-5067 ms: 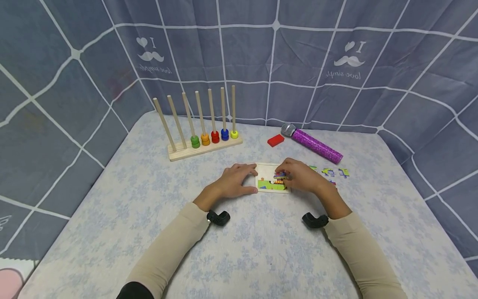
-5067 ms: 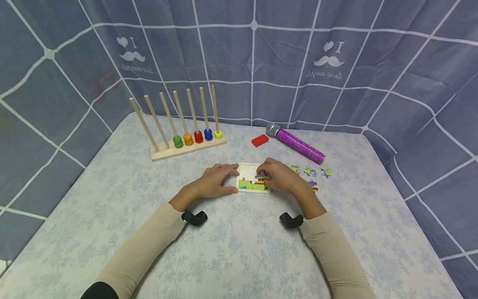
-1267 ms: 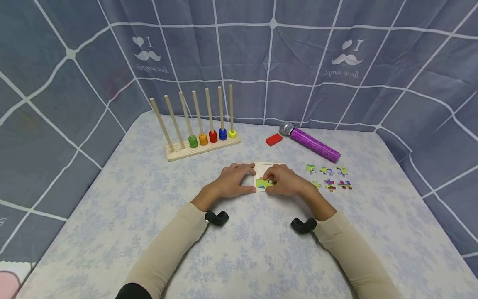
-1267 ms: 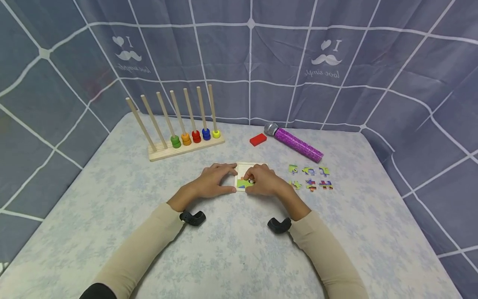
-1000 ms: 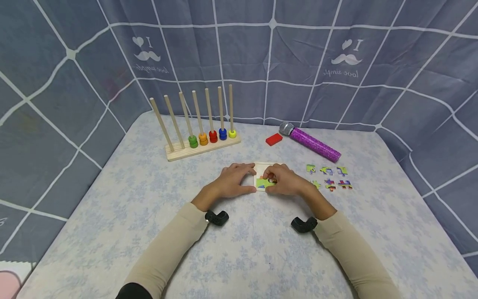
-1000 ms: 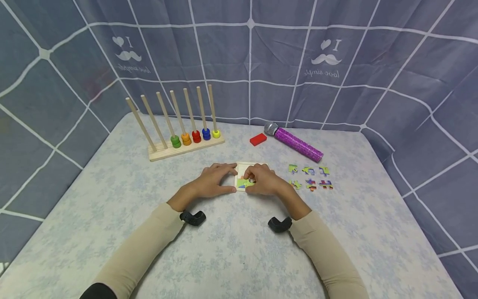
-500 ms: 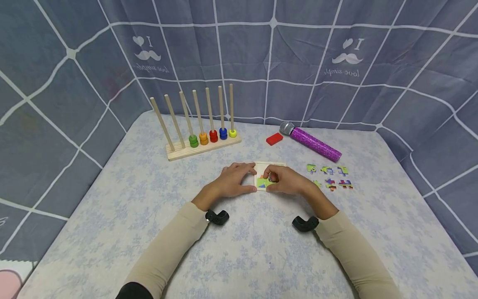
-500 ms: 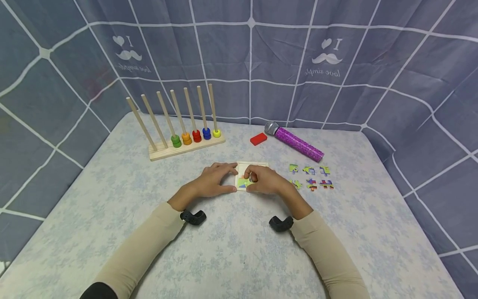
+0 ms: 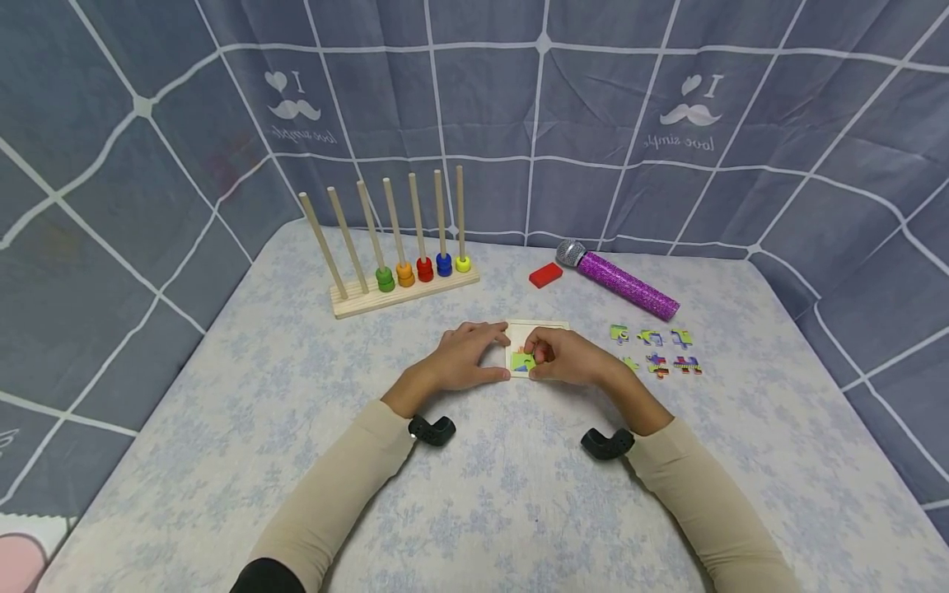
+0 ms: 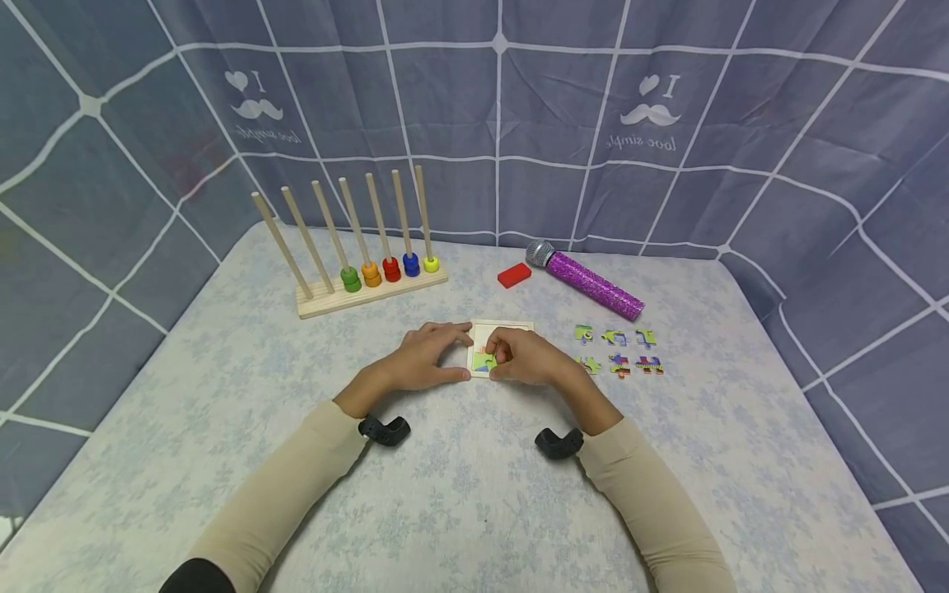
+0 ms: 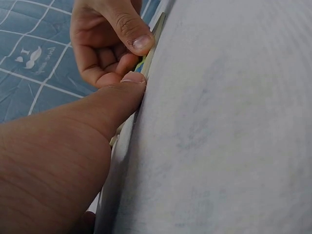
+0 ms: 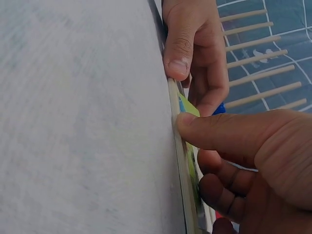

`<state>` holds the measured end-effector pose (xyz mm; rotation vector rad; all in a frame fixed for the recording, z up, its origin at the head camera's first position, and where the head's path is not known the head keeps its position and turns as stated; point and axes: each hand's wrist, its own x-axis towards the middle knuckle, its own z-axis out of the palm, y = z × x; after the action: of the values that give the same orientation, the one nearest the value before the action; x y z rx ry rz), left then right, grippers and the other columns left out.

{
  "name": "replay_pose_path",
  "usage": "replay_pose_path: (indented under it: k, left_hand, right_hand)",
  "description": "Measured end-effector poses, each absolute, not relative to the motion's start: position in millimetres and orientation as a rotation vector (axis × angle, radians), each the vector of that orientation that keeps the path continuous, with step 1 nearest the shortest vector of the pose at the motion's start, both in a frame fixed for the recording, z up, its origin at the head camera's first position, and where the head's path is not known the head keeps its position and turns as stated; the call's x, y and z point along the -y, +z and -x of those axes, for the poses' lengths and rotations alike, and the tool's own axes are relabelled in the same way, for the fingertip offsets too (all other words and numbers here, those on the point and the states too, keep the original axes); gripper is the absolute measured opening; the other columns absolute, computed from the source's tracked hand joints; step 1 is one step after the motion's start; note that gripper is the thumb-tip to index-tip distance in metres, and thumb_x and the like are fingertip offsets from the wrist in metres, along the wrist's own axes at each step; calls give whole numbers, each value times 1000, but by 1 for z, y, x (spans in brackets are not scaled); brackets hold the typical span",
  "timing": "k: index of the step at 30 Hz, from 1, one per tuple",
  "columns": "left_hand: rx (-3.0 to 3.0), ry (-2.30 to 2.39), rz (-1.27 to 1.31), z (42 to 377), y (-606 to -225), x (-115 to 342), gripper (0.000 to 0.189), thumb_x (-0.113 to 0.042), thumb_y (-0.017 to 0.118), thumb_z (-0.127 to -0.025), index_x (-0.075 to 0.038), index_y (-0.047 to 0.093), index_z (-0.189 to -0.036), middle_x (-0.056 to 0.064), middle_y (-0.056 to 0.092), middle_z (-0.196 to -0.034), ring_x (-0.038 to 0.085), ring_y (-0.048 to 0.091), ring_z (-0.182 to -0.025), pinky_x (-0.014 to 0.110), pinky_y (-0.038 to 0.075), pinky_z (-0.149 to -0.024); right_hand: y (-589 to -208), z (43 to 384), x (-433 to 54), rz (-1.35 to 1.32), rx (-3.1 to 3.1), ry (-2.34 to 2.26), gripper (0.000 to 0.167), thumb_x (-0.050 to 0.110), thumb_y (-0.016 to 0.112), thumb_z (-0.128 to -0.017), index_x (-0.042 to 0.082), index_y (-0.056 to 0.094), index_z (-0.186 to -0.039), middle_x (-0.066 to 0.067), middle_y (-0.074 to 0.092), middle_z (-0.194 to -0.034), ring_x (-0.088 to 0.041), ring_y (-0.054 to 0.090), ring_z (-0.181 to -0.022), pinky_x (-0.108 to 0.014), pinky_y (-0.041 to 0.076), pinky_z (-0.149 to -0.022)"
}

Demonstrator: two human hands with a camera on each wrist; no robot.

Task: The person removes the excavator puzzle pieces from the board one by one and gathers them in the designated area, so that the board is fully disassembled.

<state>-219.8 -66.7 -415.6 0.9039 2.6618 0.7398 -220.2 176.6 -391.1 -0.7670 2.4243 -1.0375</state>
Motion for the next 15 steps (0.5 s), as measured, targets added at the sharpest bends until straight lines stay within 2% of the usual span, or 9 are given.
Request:
replay_pose_path:
  k: [6,12,15]
  left_hand:
    - [-2665,743,-908,220,-417,67,55,-47,68,-96,-20,54,-141,0,32,-163,29,32,-143,55,28,-107]
    - [-2664,752,-913,220,-417,67,54,-47,69,-95,-20,55,-141,0,32,-163,29,32,-143,55,28,-108]
    - [-2663,753,-912,220,-417,67,54,-47,68,-96,-20,55,-141,0,32,-163,29,32,-143,55,27,-108]
  right_hand:
    - [-388,219,-175,860,-2506,-943,31,1,82,-84,2,59,-105,-5,59,-93,-20,55,-85,-35,48,-77]
    - [-387,219,-176,962,-2548,-916,14,-3,67,-91,1,63,-103,-1,61,-86,-16,55,-78,-34,49,-72]
    - [-387,220,-175,994,-2576,-927,12,-5,64,-91,1,64,-101,0,61,-84,-15,54,-76,-33,48,-69]
